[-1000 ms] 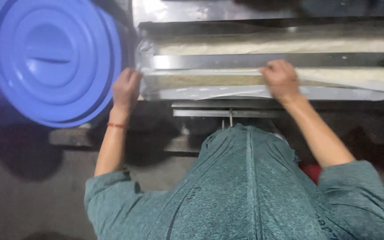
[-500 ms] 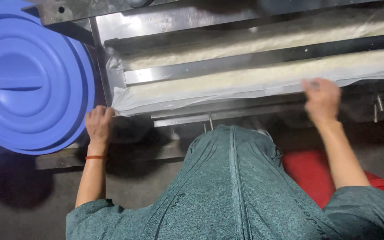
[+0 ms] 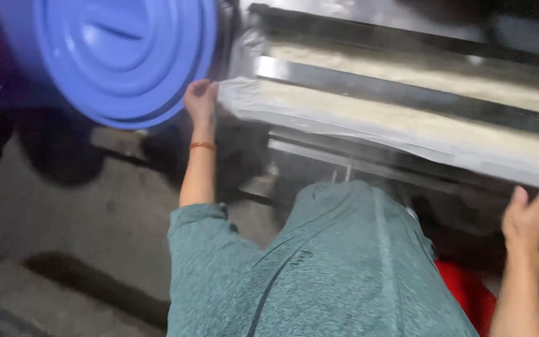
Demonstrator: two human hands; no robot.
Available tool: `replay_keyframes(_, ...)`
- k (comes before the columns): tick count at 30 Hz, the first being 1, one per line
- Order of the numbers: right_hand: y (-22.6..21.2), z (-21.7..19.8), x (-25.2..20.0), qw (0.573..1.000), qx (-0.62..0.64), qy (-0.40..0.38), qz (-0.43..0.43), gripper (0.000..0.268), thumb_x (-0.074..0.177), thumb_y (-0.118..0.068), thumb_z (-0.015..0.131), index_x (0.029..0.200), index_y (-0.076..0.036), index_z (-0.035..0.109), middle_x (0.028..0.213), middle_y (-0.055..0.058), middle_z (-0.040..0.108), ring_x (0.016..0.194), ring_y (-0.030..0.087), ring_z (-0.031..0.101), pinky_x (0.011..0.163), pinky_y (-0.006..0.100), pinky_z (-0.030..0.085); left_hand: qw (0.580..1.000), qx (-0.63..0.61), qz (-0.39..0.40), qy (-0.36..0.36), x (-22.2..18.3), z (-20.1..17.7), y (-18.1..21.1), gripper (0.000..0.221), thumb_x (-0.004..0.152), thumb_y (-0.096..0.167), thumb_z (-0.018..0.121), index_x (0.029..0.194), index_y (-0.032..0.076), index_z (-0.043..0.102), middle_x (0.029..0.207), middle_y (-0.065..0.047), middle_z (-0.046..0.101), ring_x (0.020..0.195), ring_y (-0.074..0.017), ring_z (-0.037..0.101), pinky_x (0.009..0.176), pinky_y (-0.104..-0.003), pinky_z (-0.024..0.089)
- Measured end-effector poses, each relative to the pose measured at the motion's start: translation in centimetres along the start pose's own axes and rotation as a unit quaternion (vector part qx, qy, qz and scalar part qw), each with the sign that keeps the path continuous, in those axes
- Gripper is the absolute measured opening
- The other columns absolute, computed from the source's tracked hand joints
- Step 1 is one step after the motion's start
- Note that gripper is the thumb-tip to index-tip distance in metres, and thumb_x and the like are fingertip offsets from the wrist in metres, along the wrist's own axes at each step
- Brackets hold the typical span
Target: Pouring a white liquid mixture into a long rectangular mold and smoothing a liner over it using a scoop and hands.
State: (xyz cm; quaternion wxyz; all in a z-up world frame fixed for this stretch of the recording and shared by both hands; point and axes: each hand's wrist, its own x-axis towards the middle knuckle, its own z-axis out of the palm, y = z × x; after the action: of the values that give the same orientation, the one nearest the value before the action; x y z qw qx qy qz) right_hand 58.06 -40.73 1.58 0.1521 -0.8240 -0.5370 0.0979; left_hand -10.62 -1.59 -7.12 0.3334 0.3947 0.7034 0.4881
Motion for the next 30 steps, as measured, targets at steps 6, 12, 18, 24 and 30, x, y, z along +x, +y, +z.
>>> replay_keyframes(6, -0.3, 1.0, 0.1, 0.992, -0.047, 0.107, -0.047, 0.043, 0.112, 0.001, 0.073, 0.139, 0.028, 0.054, 0.125, 0.052, 0.061, 0.104, 0.067, 0.057, 0.088, 0.066, 0.043, 0.984, 0.153, 0.079, 0.039, -4.7, -3.1, -3.0, 0.02, 0.088, 0.033, 0.075, 0.092, 0.014, 0.078, 0.093, -0.004, 0.078, 0.09, -0.0177, 0.072, 0.088, -0.033, 0.053)
replay_keyframes(12, -11.2, -0.3, 6.1, 0.978, 0.087, 0.083, -0.171, 0.055, 0.107, 0.002, 0.058, 0.155, 0.022, 0.04, 0.157, 0.043, 0.033, 0.145, 0.06, 0.034, 0.118, 0.068, 0.03, 0.998, 0.061, -0.014, 0.004, -12.8, 0.4, 3.3, 0.019, 0.082, 0.027, 0.083, 0.091, 0.016, 0.07, 0.089, 0.004, 0.071, 0.084, -0.0092, 0.063, 0.079, -0.025, 0.054)
replay_keyframes(18, -20.2, 2.7, 8.4, 0.962, 0.097, 0.076, -0.242, 0.048, 0.102, 0.003, 0.057, 0.149, 0.006, 0.051, 0.155, 0.032, 0.045, 0.141, 0.049, 0.046, 0.11, 0.064, 0.052, 0.983, 0.147, 0.094, 0.06, -13.4, 0.3, 5.1, 0.014, 0.087, 0.029, 0.077, 0.088, 0.016, 0.074, 0.091, -0.001, 0.071, 0.089, -0.0234, 0.071, 0.089, -0.037, 0.05)
replay_keyframes(24, -24.2, 10.3, 7.4, 0.933, 0.146, 0.047, -0.327, 0.035, 0.096, -0.006, 0.071, 0.131, -0.003, 0.07, 0.135, 0.022, 0.061, 0.121, 0.04, 0.064, 0.101, 0.05, 0.05, 0.997, -0.059, -0.031, -0.029, -13.7, 0.5, 4.8, 0.02, 0.1, 0.013, 0.06, 0.115, 0.015, 0.048, 0.082, -0.003, 0.07, 0.064, -0.0099, 0.072, 0.056, -0.019, 0.057)
replay_keyframes(30, -27.0, 14.1, 7.6, 0.927, 0.109, 0.029, -0.357, 0.029, 0.098, -0.031, 0.07, 0.123, -0.018, 0.074, 0.118, 0.002, 0.067, 0.105, 0.024, 0.067, 0.086, 0.04, 0.049, 0.972, -0.049, 0.134, -0.187, -12.5, -2.7, 9.9, 0.028, 0.089, -0.001, 0.074, 0.116, 0.006, 0.075, 0.101, -0.01, 0.073, 0.095, -0.0168, 0.069, 0.086, -0.036, 0.058)
